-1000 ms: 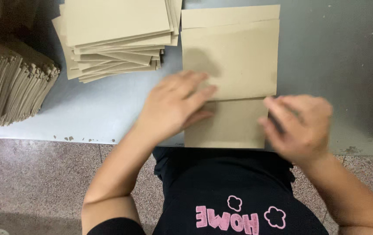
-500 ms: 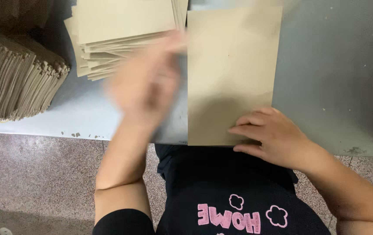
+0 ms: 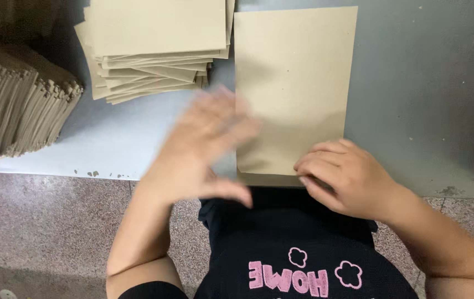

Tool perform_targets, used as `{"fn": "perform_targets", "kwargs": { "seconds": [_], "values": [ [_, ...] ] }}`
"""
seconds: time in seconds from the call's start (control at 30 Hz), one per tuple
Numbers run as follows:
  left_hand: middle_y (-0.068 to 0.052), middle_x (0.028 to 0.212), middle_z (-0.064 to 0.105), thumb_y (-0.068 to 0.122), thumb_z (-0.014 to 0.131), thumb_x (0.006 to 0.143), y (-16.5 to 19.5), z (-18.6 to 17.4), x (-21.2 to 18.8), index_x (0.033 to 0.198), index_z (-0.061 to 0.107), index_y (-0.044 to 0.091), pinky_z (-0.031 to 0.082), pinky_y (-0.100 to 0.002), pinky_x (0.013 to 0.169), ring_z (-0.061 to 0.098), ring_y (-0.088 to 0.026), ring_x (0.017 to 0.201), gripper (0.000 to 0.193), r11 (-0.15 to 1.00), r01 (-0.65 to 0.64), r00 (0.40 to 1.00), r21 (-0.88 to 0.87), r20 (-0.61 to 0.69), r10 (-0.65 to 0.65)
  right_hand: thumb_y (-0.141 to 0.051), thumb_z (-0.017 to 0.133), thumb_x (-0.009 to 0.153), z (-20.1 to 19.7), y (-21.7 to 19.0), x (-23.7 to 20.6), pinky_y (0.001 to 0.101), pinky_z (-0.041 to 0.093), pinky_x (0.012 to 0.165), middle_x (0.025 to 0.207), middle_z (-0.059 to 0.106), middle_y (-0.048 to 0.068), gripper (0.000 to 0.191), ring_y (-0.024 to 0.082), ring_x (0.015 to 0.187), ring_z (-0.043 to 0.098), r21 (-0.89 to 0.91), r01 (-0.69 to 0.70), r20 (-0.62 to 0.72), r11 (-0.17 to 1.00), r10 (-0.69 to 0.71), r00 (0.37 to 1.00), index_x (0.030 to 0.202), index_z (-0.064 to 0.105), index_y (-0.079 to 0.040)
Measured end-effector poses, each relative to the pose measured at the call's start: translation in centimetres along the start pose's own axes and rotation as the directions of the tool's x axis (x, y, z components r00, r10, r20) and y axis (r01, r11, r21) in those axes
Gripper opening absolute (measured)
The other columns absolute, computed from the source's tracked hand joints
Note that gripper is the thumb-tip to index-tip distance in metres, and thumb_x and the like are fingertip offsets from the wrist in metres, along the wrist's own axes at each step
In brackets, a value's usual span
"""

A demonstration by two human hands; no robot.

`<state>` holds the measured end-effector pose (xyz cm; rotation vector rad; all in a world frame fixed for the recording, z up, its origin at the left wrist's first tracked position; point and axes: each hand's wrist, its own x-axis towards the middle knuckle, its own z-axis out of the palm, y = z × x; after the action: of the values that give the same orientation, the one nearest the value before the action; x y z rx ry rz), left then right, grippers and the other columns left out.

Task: The person folds kraft paper sheets in half at a work table, creasing each fold flat by hand and stacking the folded sheets in a pile beside them, taking new sheets one at a time from a stack on the table.

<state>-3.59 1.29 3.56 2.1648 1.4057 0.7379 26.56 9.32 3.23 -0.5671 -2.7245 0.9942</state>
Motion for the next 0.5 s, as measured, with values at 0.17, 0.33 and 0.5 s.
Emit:
{"fn": "perform_targets", "kwargs": {
  "seconds": [0.17, 0.33, 0.5],
  "values": [
    [-0.005, 0.135, 0.069, 0.014, 0.078, 0.073, 0.1, 2.8, 0.7, 0.113, 0.067, 0.017, 0.044, -0.048, 0.113, 0.06, -0.029, 0.133, 0.041, 0.993, 0.071, 0.995, 0.098, 0.057, -0.077, -0.02, 0.073, 0.087, -1.9, 1.5, -0.5, 0.035, 0.053, 0.087, 0.104, 0.077, -0.002, 0.011, 0.014, 0.1, 0.072, 0.202, 0.061, 0.033, 0.978, -0.069, 0.997, 0.098, 0.07, -0.016],
    [-0.002, 0.104, 0.076, 0.005, 0.077, 0.077, -0.6, 3.3, 1.0, 0.111, 0.069, 0.018, 0.052, -0.041, 0.09, 0.07, -0.026, 0.095, 0.037, 0.966, 0.255, 0.963, -0.035, -0.084, -0.257, -0.025, 0.078, 0.08, -2.9, 3.3, -0.7, 0.0373, 0.053, 0.093, 0.111, 0.073, 0.008, 0.05, 0.023, 0.105, 0.069, 0.298, -0.109, -0.096, 0.948, 0.143, 0.985, 0.123, 0.061, -0.007],
    [-0.003, 0.075, 0.066, 0.025, 0.085, 0.088, -1.5, 5.2, 3.7, 0.146, 0.052, 0.015, 0.054, -0.032, 0.063, 0.067, -0.019, 0.065, 0.067, 0.87, 0.428, 0.815, -0.245, -0.312, -0.489, -0.017, 0.084, 0.092, -0.4, 6.4, 0.8, 0.0317, 0.056, 0.076, 0.097, 0.071, 0.014, 0.05, 0.021, 0.087, 0.071, 0.12, -0.421, -0.344, 0.899, 0.436, 0.832, 0.127, 0.05, -0.001]
  ]
}}
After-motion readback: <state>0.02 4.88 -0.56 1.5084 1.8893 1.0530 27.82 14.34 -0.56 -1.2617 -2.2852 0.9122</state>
